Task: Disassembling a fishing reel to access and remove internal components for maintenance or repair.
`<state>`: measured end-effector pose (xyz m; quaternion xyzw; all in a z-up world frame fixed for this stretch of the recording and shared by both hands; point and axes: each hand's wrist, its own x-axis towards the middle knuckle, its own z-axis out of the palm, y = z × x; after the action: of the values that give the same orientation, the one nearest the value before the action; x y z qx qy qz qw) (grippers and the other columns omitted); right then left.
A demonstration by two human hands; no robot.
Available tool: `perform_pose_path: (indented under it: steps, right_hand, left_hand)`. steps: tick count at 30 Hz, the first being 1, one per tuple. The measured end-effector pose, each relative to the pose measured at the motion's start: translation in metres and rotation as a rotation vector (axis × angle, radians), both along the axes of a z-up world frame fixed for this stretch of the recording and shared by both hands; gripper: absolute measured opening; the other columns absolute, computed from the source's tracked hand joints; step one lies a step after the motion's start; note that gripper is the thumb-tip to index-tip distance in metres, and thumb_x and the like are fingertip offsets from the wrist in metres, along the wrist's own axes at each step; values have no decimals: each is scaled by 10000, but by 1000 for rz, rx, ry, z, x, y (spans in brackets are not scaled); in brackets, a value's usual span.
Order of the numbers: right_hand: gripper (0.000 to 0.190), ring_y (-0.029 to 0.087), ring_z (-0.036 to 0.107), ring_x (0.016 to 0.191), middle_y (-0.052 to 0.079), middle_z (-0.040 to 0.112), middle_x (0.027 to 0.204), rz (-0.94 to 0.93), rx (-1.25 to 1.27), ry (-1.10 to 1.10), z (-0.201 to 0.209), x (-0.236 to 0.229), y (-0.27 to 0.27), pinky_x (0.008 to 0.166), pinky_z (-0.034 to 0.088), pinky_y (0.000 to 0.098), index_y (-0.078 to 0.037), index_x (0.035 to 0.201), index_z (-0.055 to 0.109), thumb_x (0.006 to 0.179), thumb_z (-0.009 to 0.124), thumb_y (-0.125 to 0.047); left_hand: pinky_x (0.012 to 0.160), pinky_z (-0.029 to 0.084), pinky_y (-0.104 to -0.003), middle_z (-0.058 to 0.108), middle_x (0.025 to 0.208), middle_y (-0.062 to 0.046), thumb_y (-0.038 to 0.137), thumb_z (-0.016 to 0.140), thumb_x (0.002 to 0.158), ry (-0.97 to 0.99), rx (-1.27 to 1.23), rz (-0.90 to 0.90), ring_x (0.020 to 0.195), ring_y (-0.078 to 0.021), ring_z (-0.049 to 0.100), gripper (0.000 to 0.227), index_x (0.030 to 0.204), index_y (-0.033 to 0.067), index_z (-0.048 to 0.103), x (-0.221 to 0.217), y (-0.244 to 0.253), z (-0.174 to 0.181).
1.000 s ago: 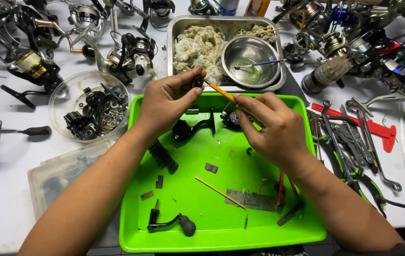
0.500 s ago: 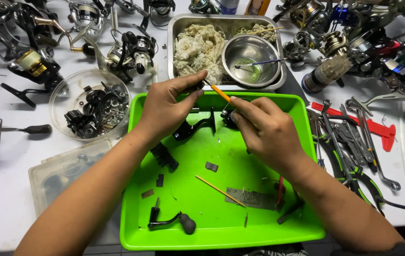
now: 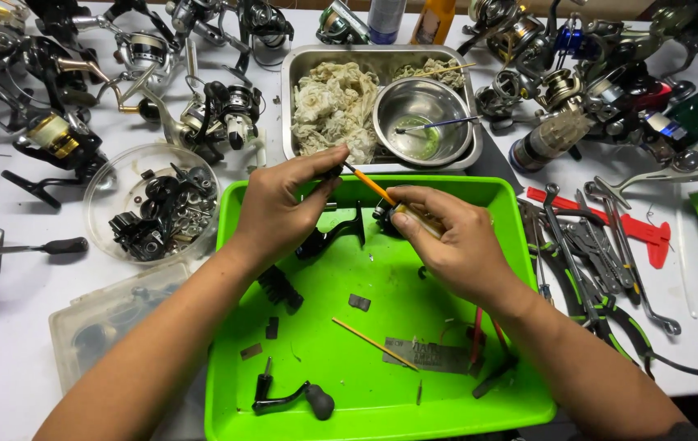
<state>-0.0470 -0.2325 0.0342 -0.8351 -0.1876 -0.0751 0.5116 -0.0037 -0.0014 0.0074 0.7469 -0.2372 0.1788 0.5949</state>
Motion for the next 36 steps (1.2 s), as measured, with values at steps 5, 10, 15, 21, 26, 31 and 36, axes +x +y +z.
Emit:
perform_pose_path:
  steps: [5, 10, 15, 21, 26, 31, 36]
  right_hand:
    - [270, 256, 754, 909, 166, 778, 970, -8, 12, 44, 0, 2, -2, 738, 621, 404, -70, 1206, 751, 945, 684, -93]
    - [278, 298, 758, 895, 159, 764, 948, -13, -96, -26, 11, 7, -5, 717, 610, 400, -86, 1215, 749, 943, 695, -113]
    - [287, 300, 728, 790, 158, 729, 840, -16, -167, -106, 21, 7, -10, 667, 573, 384, -98, 1202, 761, 918, 731, -133]
    - [282, 295, 685, 723, 155, 708, 808, -19, -265, -167, 35, -3, -27, 630, 526, 366, -76, 1184, 769, 904, 761, -111]
    - [266, 284, 726, 775, 115, 721, 888, -15, -274, -368, 21, -12, -27, 692, 561, 332, -79, 1149, 790, 890, 801, -21]
    - [255, 254, 724, 706, 104, 710, 871, -64, -254, -517, 4, -11, -26, 637, 579, 342, -68, 1090, 808, 850, 849, 7]
    - [269, 247, 695, 651, 102, 703, 885, -30, -286, -600, 6, -10, -27, 592, 561, 373, -71, 1091, 801, 847, 834, 37]
  left_hand:
    - [980, 571, -436, 752, 1177, -203, -118, 745, 876, -9, 14, 3, 1166, -359, 690, 344, 1193, 15, 746, -1, -1, 2]
    - [990, 570, -441, 739, 1211, -205, -74, 748, 900, 6, 23, -26, 1178, -350, 685, 339, 1225, 21, 734, 4, -1, 0]
    - [1030, 562, -428, 655, 1318, -280, -28, 747, 916, 169, -118, -110, 1221, -382, 652, 393, 1298, 26, 674, 3, 0, 9]
    - [977, 613, -369, 708, 1227, -245, 135, 775, 948, 336, -375, -273, 1063, -237, 719, 498, 1410, 63, 602, 10, 9, -17]
    - [804, 671, -338, 714, 902, -149, 305, 627, 1037, 464, -493, -357, 827, -198, 758, 373, 1267, 11, 638, 18, 13, -29]
    - [716, 642, -289, 681, 807, -118, 400, 561, 1054, 562, -424, -431, 708, -147, 707, 407, 1189, 26, 653, 19, 8, -32]
    - [709, 632, -314, 690, 843, -143, 388, 560, 1054, 580, -329, -475, 715, -168, 701, 424, 1200, 3, 665, 19, 7, -34]
